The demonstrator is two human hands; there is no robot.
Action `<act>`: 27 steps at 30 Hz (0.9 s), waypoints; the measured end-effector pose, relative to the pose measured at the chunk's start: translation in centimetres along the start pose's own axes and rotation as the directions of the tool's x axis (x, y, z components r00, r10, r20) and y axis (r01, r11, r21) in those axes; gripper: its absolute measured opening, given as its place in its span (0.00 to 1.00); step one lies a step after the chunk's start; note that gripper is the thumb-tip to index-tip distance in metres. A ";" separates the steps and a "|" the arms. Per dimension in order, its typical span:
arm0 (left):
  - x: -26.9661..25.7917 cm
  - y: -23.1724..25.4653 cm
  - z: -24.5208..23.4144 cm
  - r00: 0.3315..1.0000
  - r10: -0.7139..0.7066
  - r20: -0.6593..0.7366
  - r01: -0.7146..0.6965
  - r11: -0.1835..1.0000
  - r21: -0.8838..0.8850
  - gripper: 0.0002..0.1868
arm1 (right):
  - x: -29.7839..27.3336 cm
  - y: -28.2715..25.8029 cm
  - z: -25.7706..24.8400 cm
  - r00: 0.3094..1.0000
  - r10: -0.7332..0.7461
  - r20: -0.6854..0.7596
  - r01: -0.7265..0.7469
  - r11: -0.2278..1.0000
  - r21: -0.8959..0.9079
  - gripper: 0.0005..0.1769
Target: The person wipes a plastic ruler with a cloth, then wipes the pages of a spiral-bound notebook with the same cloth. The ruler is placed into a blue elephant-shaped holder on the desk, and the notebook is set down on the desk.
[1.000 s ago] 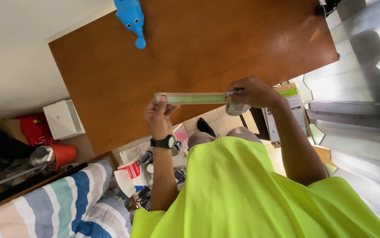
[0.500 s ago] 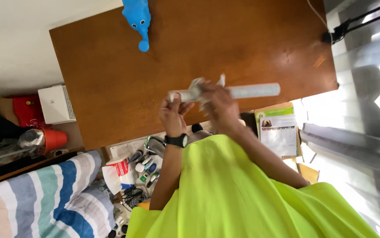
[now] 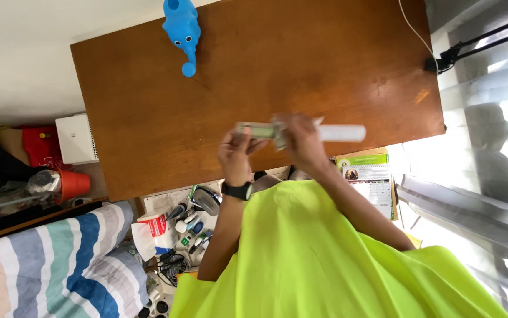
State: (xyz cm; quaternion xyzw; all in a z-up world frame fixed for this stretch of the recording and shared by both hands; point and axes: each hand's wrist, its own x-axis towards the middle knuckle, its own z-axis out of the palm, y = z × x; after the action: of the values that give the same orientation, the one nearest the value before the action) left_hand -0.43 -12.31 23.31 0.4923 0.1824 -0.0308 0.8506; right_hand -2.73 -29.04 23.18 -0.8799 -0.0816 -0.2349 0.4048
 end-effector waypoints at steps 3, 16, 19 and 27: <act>0.3 -2.6 -0.3 0.999 0.041 0.032 -0.045 0.987 0.153 0.06 | 1.3 -2.4 2.0 0.996 -0.074 0.055 0.081 0.988 -0.135 0.14; 3.0 2.3 -4.2 0.997 -0.032 -0.076 0.025 0.995 -0.099 0.07 | 0.7 2.1 -1.0 0.995 0.046 0.092 -0.025 0.977 -0.214 0.12; 1.0 2.0 -0.8 0.997 -0.069 -0.045 0.061 0.986 -0.158 0.14 | 0.7 2.0 -0.4 0.996 0.063 0.064 -0.047 0.973 -0.225 0.09; 2.0 -0.5 -1.7 0.991 -0.086 -0.097 0.080 0.995 -0.066 0.12 | -1.5 4.6 0.7 0.994 0.000 0.111 0.040 0.931 -0.362 0.05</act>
State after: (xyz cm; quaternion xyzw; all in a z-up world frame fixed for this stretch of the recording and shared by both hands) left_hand 0.84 -10.90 21.48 0.4585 0.2460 -0.0359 0.8532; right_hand -2.27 -31.49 19.04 -0.9503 -0.0677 -0.2017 0.2274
